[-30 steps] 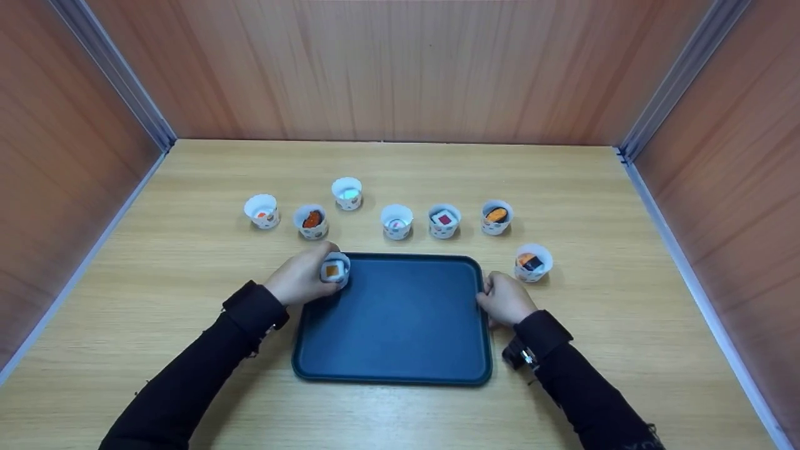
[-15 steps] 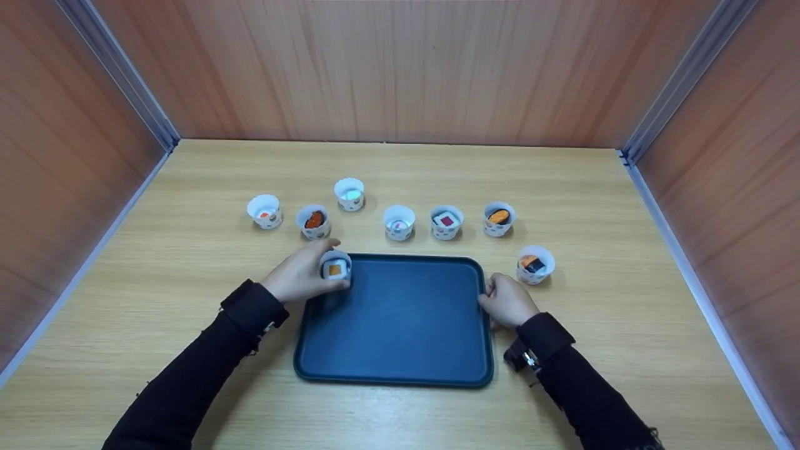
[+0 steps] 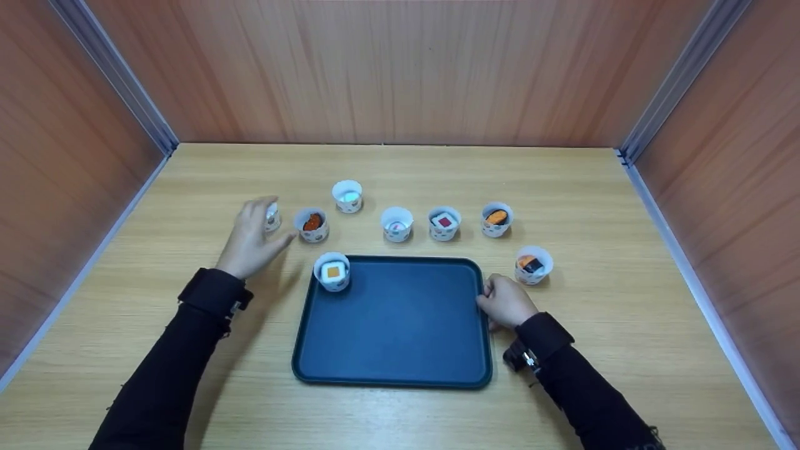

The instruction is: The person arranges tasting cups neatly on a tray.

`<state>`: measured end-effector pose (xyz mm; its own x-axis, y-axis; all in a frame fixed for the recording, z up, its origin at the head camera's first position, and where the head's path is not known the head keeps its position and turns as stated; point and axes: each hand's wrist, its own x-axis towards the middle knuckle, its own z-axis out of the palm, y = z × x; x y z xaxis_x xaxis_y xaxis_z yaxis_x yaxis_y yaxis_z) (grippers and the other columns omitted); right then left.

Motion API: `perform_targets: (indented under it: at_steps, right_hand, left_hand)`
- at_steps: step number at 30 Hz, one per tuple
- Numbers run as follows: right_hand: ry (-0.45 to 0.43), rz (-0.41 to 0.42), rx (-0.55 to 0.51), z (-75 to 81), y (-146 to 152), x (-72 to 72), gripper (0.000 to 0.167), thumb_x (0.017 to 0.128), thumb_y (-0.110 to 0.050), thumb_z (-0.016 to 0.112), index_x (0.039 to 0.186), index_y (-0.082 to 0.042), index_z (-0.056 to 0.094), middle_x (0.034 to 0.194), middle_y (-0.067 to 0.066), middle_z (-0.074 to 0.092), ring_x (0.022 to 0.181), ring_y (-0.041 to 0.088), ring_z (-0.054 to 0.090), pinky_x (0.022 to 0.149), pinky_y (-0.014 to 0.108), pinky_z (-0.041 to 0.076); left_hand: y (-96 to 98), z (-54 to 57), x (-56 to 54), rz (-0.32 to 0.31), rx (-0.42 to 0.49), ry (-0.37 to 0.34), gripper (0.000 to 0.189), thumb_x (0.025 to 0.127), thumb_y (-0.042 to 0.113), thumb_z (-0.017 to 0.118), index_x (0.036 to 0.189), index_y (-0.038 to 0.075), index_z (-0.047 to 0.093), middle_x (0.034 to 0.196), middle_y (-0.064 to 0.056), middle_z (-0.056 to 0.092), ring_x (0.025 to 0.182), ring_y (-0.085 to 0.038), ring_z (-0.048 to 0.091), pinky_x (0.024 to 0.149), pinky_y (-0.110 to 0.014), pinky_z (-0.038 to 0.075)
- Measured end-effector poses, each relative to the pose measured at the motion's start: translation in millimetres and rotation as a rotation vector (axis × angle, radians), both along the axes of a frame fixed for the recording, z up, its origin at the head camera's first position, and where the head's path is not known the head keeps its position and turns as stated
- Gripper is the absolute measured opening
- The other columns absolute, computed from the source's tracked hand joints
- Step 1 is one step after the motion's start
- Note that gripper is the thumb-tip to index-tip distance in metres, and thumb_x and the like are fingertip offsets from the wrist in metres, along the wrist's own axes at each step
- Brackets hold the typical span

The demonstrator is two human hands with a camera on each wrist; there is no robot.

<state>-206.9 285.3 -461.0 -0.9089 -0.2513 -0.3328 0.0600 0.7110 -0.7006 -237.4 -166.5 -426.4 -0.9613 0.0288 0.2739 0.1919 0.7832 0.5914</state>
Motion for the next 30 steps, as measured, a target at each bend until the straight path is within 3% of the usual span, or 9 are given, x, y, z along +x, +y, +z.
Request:
perform_targets:
  at_steps: [9, 14, 18, 25, 30]
  right_hand:
    - [0.003, 0.009, 0.026, 0.2, -0.5, -0.5, 0.011, 0.096, -0.012, 0.054, 0.095, -0.001, 0.05, 0.07, 0.002, 0.055, 0.05, 0.011, 0.059, 0.049, 0.027, 0.052]
    - [0.014, 0.029, 0.035, -0.3, -0.7, -1.1, 0.012, 0.095, -0.012, 0.054, 0.094, -0.001, 0.05, 0.067, 0.003, 0.056, 0.048, 0.011, 0.06, 0.048, 0.027, 0.051]
    - [0.013, 0.034, 0.039, 0.2, -1.4, -2.2, 0.012, 0.096, -0.012, 0.054, 0.094, -0.001, 0.05, 0.068, 0.004, 0.057, 0.048, 0.012, 0.06, 0.048, 0.027, 0.051]
    - [-0.004, 0.026, 0.027, 0.4, -1.6, -2.2, 0.012, 0.096, -0.012, 0.054, 0.094, 0.0, 0.05, 0.067, 0.003, 0.056, 0.048, 0.012, 0.059, 0.048, 0.028, 0.052]
    - [0.004, 0.022, 0.03, 0.0, 0.5, -1.8, 0.013, 0.096, -0.012, 0.055, 0.094, -0.001, 0.051, 0.068, 0.003, 0.056, 0.048, 0.011, 0.059, 0.048, 0.027, 0.051]
  left_hand:
    - [-35.2, -13.6, -25.4, 0.167, 0.128, -0.119, 0.097, 0.08, 0.024, 0.078, 0.154, 0.002, 0.019, 0.159, -0.025, 0.011, 0.148, -0.043, 0.01, 0.116, -0.054, 0.026]
    - [-45.9, -20.3, -36.4, 0.197, 0.201, -0.199, 0.106, 0.08, 0.025, 0.078, 0.156, 0.003, 0.007, 0.161, -0.025, 0.004, 0.15, -0.041, 0.005, 0.119, -0.052, 0.02]
    - [-51.6, -23.9, -44.2, 0.204, 0.233, -0.248, 0.108, 0.081, 0.021, 0.077, 0.157, 0.004, 0.002, 0.163, -0.022, 0.002, 0.149, -0.041, 0.01, 0.12, -0.05, 0.021]
    - [-52.7, -29.5, -56.9, 0.207, 0.3, -0.31, 0.105, 0.083, 0.016, 0.073, 0.157, 0.004, -0.001, 0.16, -0.025, 0.013, 0.142, -0.04, 0.029, 0.117, -0.047, 0.028]
    - [-49.8, -31.1, -63.9, 0.201, 0.26, -0.34, 0.095, 0.086, 0.015, 0.069, 0.156, 0.001, 0.007, 0.154, -0.029, 0.027, 0.14, -0.041, 0.033, 0.117, -0.047, 0.028]
